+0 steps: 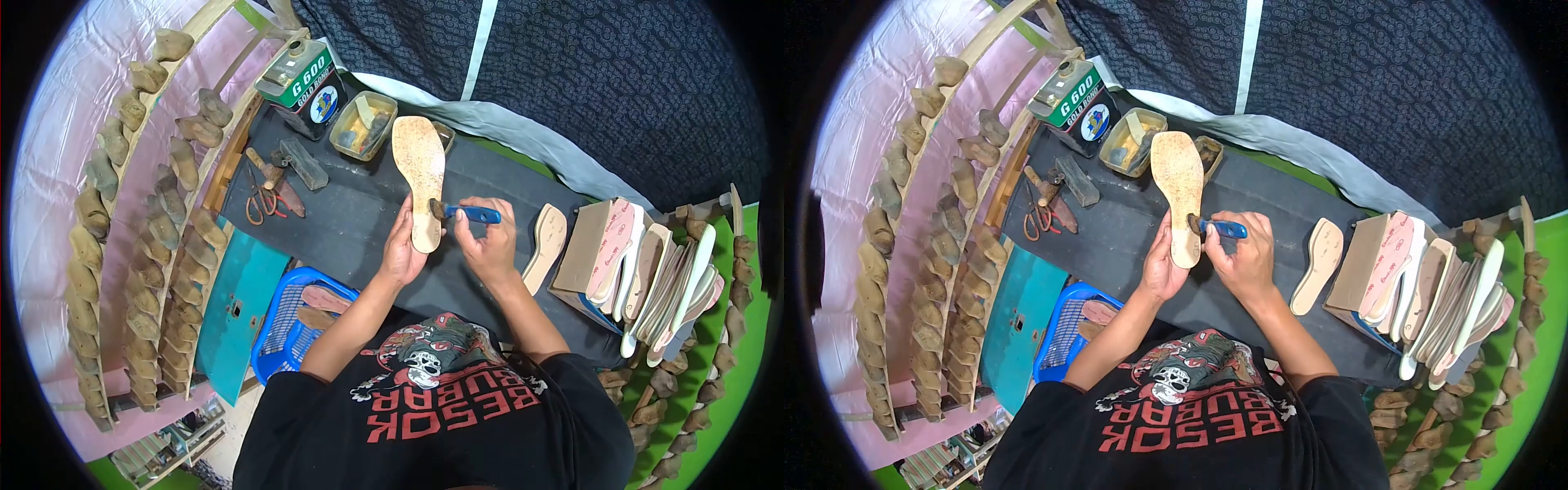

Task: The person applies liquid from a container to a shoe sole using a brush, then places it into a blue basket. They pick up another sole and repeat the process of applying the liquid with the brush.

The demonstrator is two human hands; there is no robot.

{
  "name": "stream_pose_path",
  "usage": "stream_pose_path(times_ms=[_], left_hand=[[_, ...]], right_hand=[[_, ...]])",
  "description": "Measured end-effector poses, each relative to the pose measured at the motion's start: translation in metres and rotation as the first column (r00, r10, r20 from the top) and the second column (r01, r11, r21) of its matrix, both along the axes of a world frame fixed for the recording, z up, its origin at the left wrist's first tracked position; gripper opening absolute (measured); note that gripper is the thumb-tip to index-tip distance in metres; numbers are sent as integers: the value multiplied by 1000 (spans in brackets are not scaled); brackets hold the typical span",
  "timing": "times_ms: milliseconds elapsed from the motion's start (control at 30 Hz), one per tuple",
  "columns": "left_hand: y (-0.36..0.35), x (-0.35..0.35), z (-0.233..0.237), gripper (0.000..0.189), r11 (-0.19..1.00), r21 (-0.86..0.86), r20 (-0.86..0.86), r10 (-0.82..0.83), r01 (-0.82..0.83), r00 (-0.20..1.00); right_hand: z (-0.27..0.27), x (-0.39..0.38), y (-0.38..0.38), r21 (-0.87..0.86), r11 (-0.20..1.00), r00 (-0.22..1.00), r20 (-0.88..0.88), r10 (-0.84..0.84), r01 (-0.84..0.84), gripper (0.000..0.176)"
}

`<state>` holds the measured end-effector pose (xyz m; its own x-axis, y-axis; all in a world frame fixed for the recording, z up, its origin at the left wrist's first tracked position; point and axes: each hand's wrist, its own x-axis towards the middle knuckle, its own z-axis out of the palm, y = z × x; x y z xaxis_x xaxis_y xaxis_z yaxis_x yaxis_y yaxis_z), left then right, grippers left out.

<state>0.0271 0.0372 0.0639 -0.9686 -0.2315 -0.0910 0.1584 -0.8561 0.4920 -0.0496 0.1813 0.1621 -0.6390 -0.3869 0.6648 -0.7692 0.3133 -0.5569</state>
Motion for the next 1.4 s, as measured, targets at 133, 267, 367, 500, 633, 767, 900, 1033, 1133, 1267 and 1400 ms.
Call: stream_pose_path(times_ms=[133, 267, 367, 500, 633, 767, 900, 1033, 1133, 1267, 1400], left_hand=[[-6, 0, -1, 56, 999, -11, 10, 37, -37, 999], [-20, 3, -8, 59, 996, -60, -7, 59, -59, 998], [-33, 3, -15, 62, 990, -50, 11, 133, -132, 991], [-44, -1, -18, 60, 986, -42, 52, 161, -159, 986], [-50, -3, -21, 59, 984, -43, 73, 173, -171, 982], [-54, -4, -29, 59, 980, -48, 104, 195, -191, 975], [-60, -3, -32, 56, 980, -38, 118, 196, -193, 973], [-64, -7, -34, 55, 979, -48, 138, 203, -198, 969], [-64, -13, -35, 57, 981, -42, 148, 193, -189, 970], [-60, -21, -34, 57, 986, -28, 123, 164, -161, 979], [-51, -28, -25, 57, 986, -33, 118, 164, -161, 979]], right_hand=[[0, 0, -6, 21, 999, 1000, 5, 29, -29, 15], [-6, -18, -7, 10, 998, 998, 23, -65, 65, 14], [-22, -44, -12, -18, 989, 981, 129, -143, 147, 14], [-46, -77, -33, -6, 986, 934, 321, -154, 165, 15], [-70, -97, -55, 49, 991, 942, 305, -137, 128, 17], [-90, -111, -69, 135, 982, 937, 307, -165, 129, 20], [-100, -117, -77, 220, 966, 932, 303, -197, 132, 20], [-111, -121, -76, 221, 967, 927, 321, -196, 127, 19], [-99, -118, -73, 164, 976, 931, 314, -186, 139, 19], [-80, -114, -67, 58, 981, 923, 335, -191, 183, 17], [-53, -99, -62, -83, 979, 904, 405, -138, 186, 13]])
